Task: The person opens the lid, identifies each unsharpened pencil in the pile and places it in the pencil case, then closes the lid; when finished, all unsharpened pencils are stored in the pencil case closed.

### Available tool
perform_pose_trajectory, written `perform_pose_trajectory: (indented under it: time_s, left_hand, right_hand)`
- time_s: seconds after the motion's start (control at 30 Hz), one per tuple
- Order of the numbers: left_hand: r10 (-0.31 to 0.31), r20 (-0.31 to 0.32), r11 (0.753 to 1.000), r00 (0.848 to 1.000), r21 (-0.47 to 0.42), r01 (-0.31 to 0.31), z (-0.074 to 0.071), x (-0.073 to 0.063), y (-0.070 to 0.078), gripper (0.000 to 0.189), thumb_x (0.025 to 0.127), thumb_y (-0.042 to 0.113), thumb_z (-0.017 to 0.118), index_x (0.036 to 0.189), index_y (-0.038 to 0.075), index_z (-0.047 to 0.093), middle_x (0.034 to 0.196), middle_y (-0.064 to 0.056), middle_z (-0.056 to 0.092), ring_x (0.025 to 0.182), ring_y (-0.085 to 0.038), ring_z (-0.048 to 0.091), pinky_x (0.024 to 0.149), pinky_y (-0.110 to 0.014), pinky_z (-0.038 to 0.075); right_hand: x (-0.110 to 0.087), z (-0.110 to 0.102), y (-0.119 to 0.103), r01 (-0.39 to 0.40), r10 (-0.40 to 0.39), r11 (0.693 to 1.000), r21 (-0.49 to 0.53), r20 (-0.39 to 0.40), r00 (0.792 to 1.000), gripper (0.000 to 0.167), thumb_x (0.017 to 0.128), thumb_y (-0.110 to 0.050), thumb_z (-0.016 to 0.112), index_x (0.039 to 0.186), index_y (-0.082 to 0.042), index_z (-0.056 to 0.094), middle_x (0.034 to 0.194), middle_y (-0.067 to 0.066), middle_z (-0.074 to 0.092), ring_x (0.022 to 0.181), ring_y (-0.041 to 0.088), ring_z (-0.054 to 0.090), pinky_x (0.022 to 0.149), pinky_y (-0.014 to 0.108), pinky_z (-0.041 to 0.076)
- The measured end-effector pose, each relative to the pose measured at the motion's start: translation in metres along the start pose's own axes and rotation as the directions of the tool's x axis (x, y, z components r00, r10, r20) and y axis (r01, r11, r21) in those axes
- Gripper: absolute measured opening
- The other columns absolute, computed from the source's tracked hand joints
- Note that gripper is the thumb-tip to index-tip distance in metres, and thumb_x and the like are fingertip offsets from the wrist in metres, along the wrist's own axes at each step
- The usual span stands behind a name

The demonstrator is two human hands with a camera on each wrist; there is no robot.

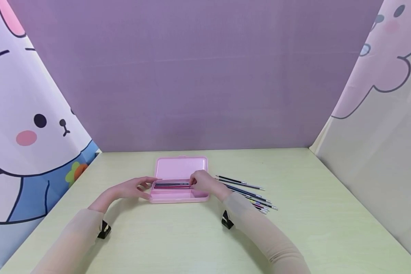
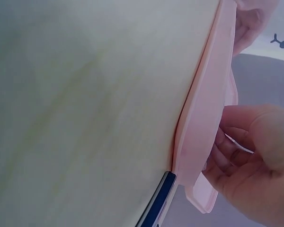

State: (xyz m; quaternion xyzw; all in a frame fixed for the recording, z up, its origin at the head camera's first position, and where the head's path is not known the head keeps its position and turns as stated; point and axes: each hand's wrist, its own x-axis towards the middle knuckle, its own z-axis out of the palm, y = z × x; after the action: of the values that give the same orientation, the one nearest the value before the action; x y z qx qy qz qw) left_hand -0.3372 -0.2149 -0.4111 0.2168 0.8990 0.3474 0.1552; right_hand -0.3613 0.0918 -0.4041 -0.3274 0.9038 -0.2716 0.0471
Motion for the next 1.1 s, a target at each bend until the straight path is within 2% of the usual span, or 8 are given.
perform_pose_trajectory:
  time_s: [0.27,0.53,1.1]
  left_hand:
    - [0.015,-0.002,1.0,1.0,-0.004,-0.015,0.0,0.0,-0.001,0.074,0.08,0.029,0.074,0.142,0.009,0.039,0.139,-0.017,0.044,0.12,-0.035,0.045,0.103,-0.052,0.037]
    - [0.025,-0.001,1.0,1.0,-0.01,-0.025,0.0,0.0,-0.002,0.074,0.08,0.028,0.074,0.142,0.009,0.039,0.139,-0.017,0.044,0.12,-0.035,0.045,0.103,-0.052,0.037]
    - [0.023,-0.009,1.0,1.0,0.005,-0.023,0.002,0.004,-0.002,0.073,0.08,0.028,0.074,0.141,0.009,0.04,0.138,-0.016,0.045,0.12,-0.035,0.046,0.103,-0.052,0.037]
  right_hand:
    - [0.0,0.0,0.0,-0.015,0.014,0.999,-0.04,-0.029,0.999,0.008,0.08,0.003,0.067,0.084,-0.003,0.069,0.079,0.006,0.064,0.074,0.012,0.053,0.07,0.023,0.048]
    - [0.001,0.0,0.003,-0.03,0.029,0.999,-0.039,-0.035,0.999,0.01,0.079,0.003,0.067,0.085,-0.004,0.069,0.082,0.006,0.066,0.076,0.012,0.057,0.073,0.024,0.05]
    - [-0.006,-0.015,0.014,0.066,-0.051,0.988,0.139,-0.109,0.993,0.016,0.087,-0.009,0.064,0.101,-0.003,0.068,0.094,0.006,0.069,0.088,0.015,0.064,0.081,0.025,0.052]
